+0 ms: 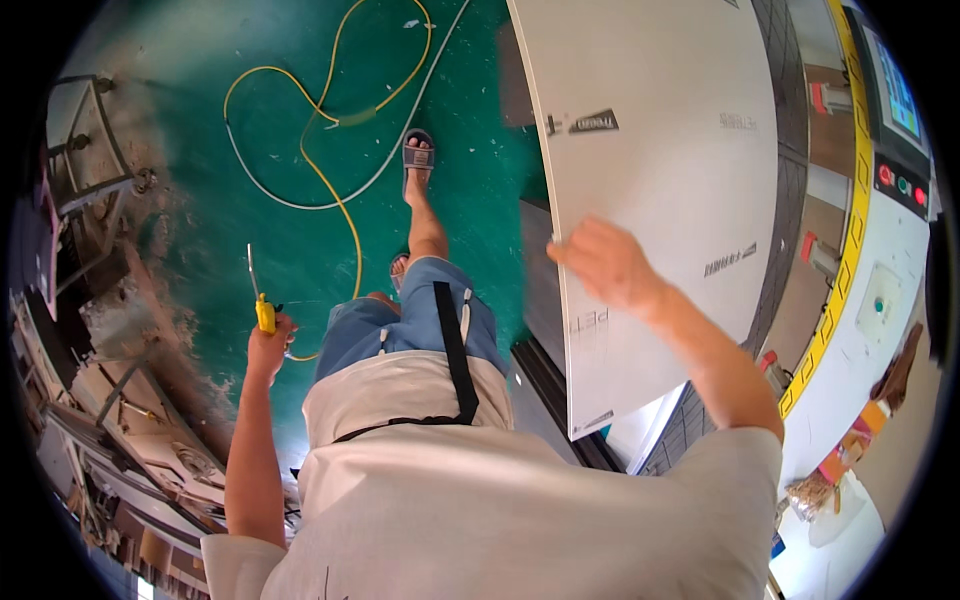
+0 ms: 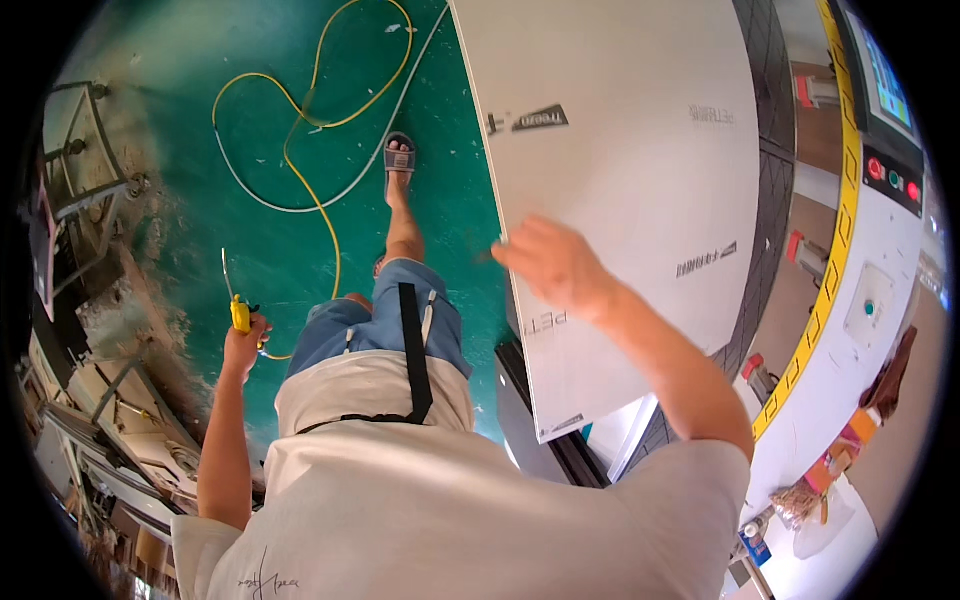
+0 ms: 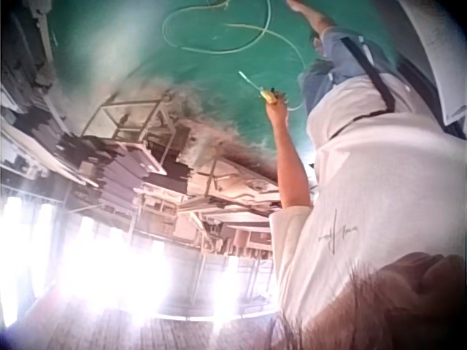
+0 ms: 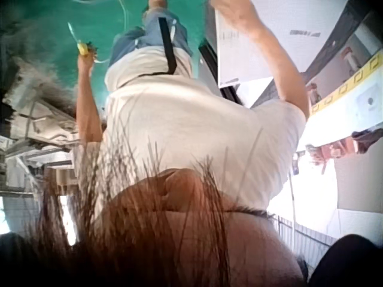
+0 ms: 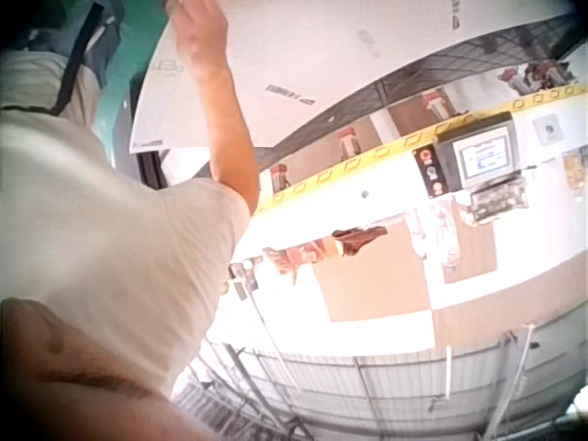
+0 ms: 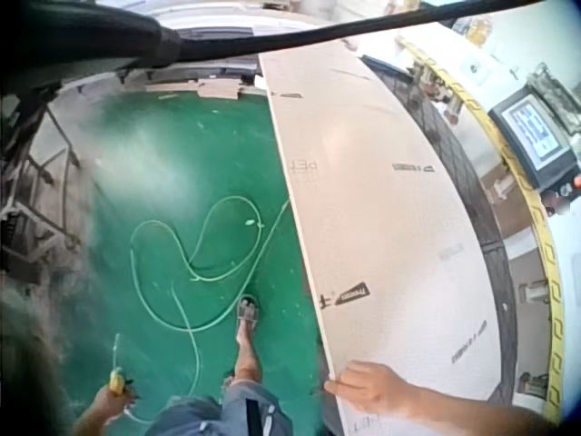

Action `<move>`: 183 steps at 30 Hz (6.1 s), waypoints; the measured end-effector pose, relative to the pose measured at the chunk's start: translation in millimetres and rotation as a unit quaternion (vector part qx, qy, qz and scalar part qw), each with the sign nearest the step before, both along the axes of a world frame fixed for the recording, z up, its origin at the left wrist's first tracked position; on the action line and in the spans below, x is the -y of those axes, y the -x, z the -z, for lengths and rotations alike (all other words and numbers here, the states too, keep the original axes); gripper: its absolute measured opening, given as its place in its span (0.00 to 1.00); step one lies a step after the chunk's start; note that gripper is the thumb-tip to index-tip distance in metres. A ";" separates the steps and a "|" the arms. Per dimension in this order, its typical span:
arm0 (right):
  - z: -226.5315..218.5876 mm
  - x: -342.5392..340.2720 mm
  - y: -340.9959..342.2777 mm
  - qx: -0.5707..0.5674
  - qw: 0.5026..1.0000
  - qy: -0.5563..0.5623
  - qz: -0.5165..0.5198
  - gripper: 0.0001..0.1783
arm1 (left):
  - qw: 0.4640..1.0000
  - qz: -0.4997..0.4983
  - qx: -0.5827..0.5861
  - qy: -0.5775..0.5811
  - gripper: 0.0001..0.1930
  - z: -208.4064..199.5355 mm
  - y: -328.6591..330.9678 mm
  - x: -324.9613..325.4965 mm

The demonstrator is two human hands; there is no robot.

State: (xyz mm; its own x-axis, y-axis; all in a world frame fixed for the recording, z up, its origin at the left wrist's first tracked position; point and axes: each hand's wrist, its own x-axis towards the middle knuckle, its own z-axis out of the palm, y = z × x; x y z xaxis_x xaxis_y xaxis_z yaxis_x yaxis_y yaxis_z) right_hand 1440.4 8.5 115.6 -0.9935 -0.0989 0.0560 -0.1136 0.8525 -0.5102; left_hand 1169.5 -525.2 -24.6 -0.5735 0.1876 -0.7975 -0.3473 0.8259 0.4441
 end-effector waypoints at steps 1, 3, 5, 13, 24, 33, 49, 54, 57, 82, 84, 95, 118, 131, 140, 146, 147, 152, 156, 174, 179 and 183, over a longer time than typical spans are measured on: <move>-3.9 20.1 -28.8 0.010 1.000 0.000 0.001 0.18 | 1.000 -0.001 0.006 0.013 0.11 3.1 -9.4 13.4; -11.9 59.1 -84.6 0.036 0.999 0.005 0.006 0.20 | 0.999 -0.006 0.021 0.041 0.11 6.1 -28.9 47.8; -13.4 89.0 -139.3 0.065 0.998 0.025 0.003 0.25 | 0.998 -0.016 0.027 0.047 0.10 16.5 -49.4 87.3; -9.6 38.6 -65.1 -0.012 0.987 -0.105 0.119 0.17 | 0.996 -0.017 0.058 0.073 0.08 13.2 -108.9 145.4; 23.5 -22.2 60.5 -0.120 0.989 -0.031 0.085 0.04 | 0.999 -0.030 -0.013 0.023 0.12 -33.0 -161.2 99.2; 4.8 135.7 -211.9 -0.016 0.994 0.060 -0.090 0.14 | 0.999 -0.040 0.015 -0.003 0.07 -14.2 -293.1 121.2; 36.8 31.7 -61.6 -0.165 0.985 -0.023 0.047 0.04 | 0.999 -0.030 -0.007 0.010 0.09 -57.2 -423.0 147.9; 39.8 107.2 -189.0 -0.128 0.990 -0.028 -0.044 0.04 | 0.999 -0.042 -0.014 -0.001 0.09 -44.6 -436.0 181.7; 25.0 163.8 -278.5 -0.067 0.997 0.018 -0.040 0.12 | 0.999 -0.041 -0.001 0.015 0.09 -39.8 -444.8 193.2; 19.7 231.2 -370.4 -0.046 0.999 -0.018 0.015 0.04 | 1.000 0.020 -0.015 -0.013 0.09 -29.4 -452.2 230.8; 15.5 253.4 -419.7 0.020 0.998 -0.009 -0.054 0.04 | 0.999 0.033 -0.011 -0.014 0.09 -26.4 -450.3 227.8; -15.3 219.4 -376.7 -0.079 0.956 0.023 0.282 0.05 | 0.985 0.157 -0.060 -0.030 0.13 -27.5 -424.7 129.2; 3.3 276.4 -437.0 0.024 0.777 0.320 0.541 0.09 | 0.851 0.458 -0.255 -0.010 0.20 -196.5 -397.2 -41.7; 21.1 160.0 -477.6 -0.126 0.650 0.022 0.749 0.10 | 0.745 0.602 -0.281 -0.066 0.24 -258.9 -364.2 -155.7; 26.7 207.9 -435.3 0.014 0.691 -0.029 0.722 0.04 | 0.725 0.647 -0.235 -0.008 0.24 -253.6 -224.7 -190.9; 4.5 423.5 -329.7 0.034 0.757 0.156 0.634 0.04 | 0.670 0.706 -0.225 -0.037 0.25 -242.5 -146.1 -227.6; 0.2 423.2 -320.2 0.012 0.693 0.168 0.701 0.05 | 0.652 0.727 -0.211 -0.056 0.25 -244.3 -141.7 -235.2; -11.1 373.9 -288.4 -0.126 0.398 0.250 0.874 0.10 | 0.545 0.805 -0.190 -0.136 0.29 -260.3 -150.5 -261.3; 4.0 318.8 -263.0 -0.186 0.319 0.265 0.891 0.12 | 0.477 0.846 -0.184 -0.151 0.33 -274.9 -164.9 -303.1; -20.0 -50.5 -187.1 -0.295 0.578 0.197 0.735 0.09 | 0.776 0.560 -0.276 -0.090 0.25 -299.0 10.6 -490.0; -142.9 -173.8 -155.7 -0.340 0.598 0.117 0.717 0.07 | 0.879 0.470 -0.021 -0.084 0.23 -274.5 47.4 -590.3; -241.0 -263.1 -110.8 -0.372 0.634 0.031 0.678 0.05 | 0.865 0.476 0.066 -0.147 0.21 -233.4 96.0 -665.2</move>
